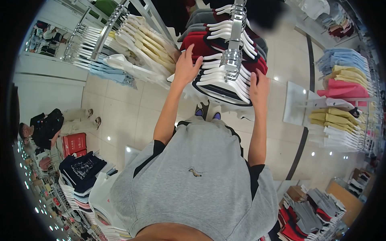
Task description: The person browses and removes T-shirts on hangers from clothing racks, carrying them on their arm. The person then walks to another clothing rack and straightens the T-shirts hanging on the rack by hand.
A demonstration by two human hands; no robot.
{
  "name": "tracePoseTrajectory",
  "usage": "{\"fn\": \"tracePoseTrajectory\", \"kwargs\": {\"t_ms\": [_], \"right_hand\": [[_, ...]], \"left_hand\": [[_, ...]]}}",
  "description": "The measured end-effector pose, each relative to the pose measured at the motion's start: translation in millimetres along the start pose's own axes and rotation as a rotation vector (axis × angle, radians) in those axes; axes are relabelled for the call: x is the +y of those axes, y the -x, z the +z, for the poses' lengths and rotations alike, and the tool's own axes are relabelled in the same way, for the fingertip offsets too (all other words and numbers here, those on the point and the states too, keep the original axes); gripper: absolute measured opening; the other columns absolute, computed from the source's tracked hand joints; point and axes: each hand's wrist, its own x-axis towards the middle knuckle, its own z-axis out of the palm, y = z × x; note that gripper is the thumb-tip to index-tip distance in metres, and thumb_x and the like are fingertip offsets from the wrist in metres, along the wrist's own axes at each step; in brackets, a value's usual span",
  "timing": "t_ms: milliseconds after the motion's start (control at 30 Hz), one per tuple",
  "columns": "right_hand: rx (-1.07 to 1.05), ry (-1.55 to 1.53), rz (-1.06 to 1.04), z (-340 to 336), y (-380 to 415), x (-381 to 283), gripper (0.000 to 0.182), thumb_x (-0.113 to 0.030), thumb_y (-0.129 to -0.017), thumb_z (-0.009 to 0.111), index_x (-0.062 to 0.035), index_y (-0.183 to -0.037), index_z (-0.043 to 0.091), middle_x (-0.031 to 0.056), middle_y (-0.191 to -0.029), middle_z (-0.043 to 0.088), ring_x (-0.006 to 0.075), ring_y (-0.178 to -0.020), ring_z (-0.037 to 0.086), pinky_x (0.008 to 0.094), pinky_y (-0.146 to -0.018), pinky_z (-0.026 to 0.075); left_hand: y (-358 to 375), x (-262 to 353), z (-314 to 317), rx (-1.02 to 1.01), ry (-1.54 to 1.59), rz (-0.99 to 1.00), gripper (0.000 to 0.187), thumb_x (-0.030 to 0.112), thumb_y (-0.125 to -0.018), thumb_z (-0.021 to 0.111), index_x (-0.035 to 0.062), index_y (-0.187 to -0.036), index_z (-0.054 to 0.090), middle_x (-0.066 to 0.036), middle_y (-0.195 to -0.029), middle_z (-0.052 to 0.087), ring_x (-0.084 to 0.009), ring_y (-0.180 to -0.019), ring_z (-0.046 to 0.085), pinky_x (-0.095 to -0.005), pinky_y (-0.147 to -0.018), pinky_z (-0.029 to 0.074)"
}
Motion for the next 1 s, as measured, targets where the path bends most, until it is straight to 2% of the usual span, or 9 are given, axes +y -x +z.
{"fn": "tracePoseTrajectory", "kwargs": {"t_ms": [167, 233, 333, 433, 500, 700, 833, 900, 1000], "right_hand": [[0.068, 0.051, -0.16, 6.0, 2.7, 1.9, 0.046, -0.036, -0.099, 0.049, -0.0011, -0.128, 0.057, 0.0172, -0.108, 0.064, 0.0335, -0.102, 0.054, 0.0447, -0.097, 0.039], [0.063, 0.053, -0.217, 5.4, 4.2, -6.3, 0.046, -0.036, -0.099, 0.049, -0.0014, -0.129, 0.057, 0.0169, -0.106, 0.064, 0.0335, -0.1, 0.055, 0.045, -0.097, 0.039], [0.032, -0.187, 0.0, 7.7, 6.7, -12.4, 0.045, -0.035, -0.099, 0.049, -0.0016, -0.129, 0.057, 0.0177, -0.108, 0.064, 0.0345, -0.101, 0.056, 0.0436, -0.098, 0.039], [0.062, -0.049, -0.17, 12.9, 7.1, 1.1, 0.046, -0.034, -0.099, 0.049, -0.0015, -0.13, 0.055, 0.018, -0.111, 0.064, 0.0342, -0.104, 0.057, 0.0413, -0.098, 0.04], [0.017, -0.137, 0.015, 12.1, 7.9, 2.7, 0.046, -0.034, -0.099, 0.048, -0.0013, -0.131, 0.054, 0.0182, -0.113, 0.064, 0.0332, -0.108, 0.057, 0.0399, -0.098, 0.041], [0.025, -0.225, -0.011, 15.6, 13.3, -3.2, 0.047, -0.035, -0.1, 0.046, -0.0007, -0.132, 0.053, 0.0175, -0.113, 0.065, 0.032, -0.107, 0.058, 0.0393, -0.097, 0.042], [0.023, -0.248, -0.022, 14.6, 8.4, -7.7, 0.049, -0.036, -0.1, 0.046, -0.0001, -0.134, 0.051, 0.0179, -0.115, 0.064, 0.0323, -0.107, 0.058, 0.0391, -0.097, 0.042], [-0.001, -0.291, 0.026, 10.6, 5.8, -14.2, 0.054, -0.035, -0.1, 0.046, 0.0003, -0.14, 0.043, 0.021, -0.13, 0.054, 0.0341, -0.12, 0.052, 0.0392, -0.104, 0.037], [0.16, -0.13, -0.164, 14.6, -9.6, -9.8, 0.059, -0.035, -0.1, 0.046, 0.0003, -0.145, 0.034, 0.0228, -0.145, 0.039, 0.036, -0.134, 0.039, 0.0398, -0.111, 0.029]], "left_hand": [[-10.0, 17.3, -15.7, -0.059, -0.24, -0.017, 0.077, 0.043, -0.091, 0.056, 0.0168, -0.153, 0.019, -0.019, -0.134, 0.047, -0.0389, -0.114, 0.055, -0.0531, -0.098, 0.038], [-14.6, 11.7, -10.4, -0.027, -0.195, -0.01, 0.078, 0.044, -0.091, 0.056, 0.0161, -0.153, 0.019, -0.019, -0.137, 0.044, -0.039, -0.116, 0.054, -0.0541, -0.099, 0.036], [-19.2, 3.4, -5.2, 0.027, -0.146, 0.02, 0.08, 0.046, -0.09, 0.056, 0.0154, -0.153, 0.019, -0.021, -0.145, 0.037, -0.0391, -0.114, 0.056, -0.0555, -0.099, 0.035], [-21.4, -1.3, -3.1, 0.056, -0.151, 0.058, 0.08, 0.047, -0.089, 0.056, 0.0148, -0.153, 0.02, -0.021, -0.151, 0.031, -0.0388, -0.111, 0.059, -0.0557, -0.099, 0.036], [-23.3, 0.6, -6.1, 0.067, -0.163, 0.076, 0.079, 0.048, -0.089, 0.055, 0.0142, -0.152, 0.022, -0.02, -0.153, 0.029, -0.0384, -0.112, 0.059, -0.0555, -0.099, 0.037], [-47.7, 7.3, -10.8, -0.16, -0.157, -0.074, 0.068, 0.051, -0.094, 0.046, 0.013, -0.149, 0.031, -0.017, -0.152, 0.034, -0.0385, -0.122, 0.052, -0.0472, -0.098, 0.043], [-57.1, 2.6, 2.8, -0.114, -0.069, -0.022, 0.068, 0.05, -0.094, 0.046, 0.0092, -0.146, 0.034, -0.02, -0.142, 0.046, -0.0402, -0.106, 0.061, -0.0476, -0.089, 0.047], [-55.8, 3.9, 3.8, -0.12, -0.061, -0.05, 0.065, 0.049, -0.094, 0.046, 0.0084, -0.144, 0.039, -0.021, -0.135, 0.053, -0.0405, -0.103, 0.061, -0.0481, -0.087, 0.048], [-45.1, 4.3, 7.6, 0.0, -0.106, -0.109, 0.048, 0.042, -0.094, 0.049, 0.0083, -0.127, 0.058, -0.017, -0.097, 0.07, -0.038, -0.095, 0.061, -0.0483, -0.086, 0.047]]}}
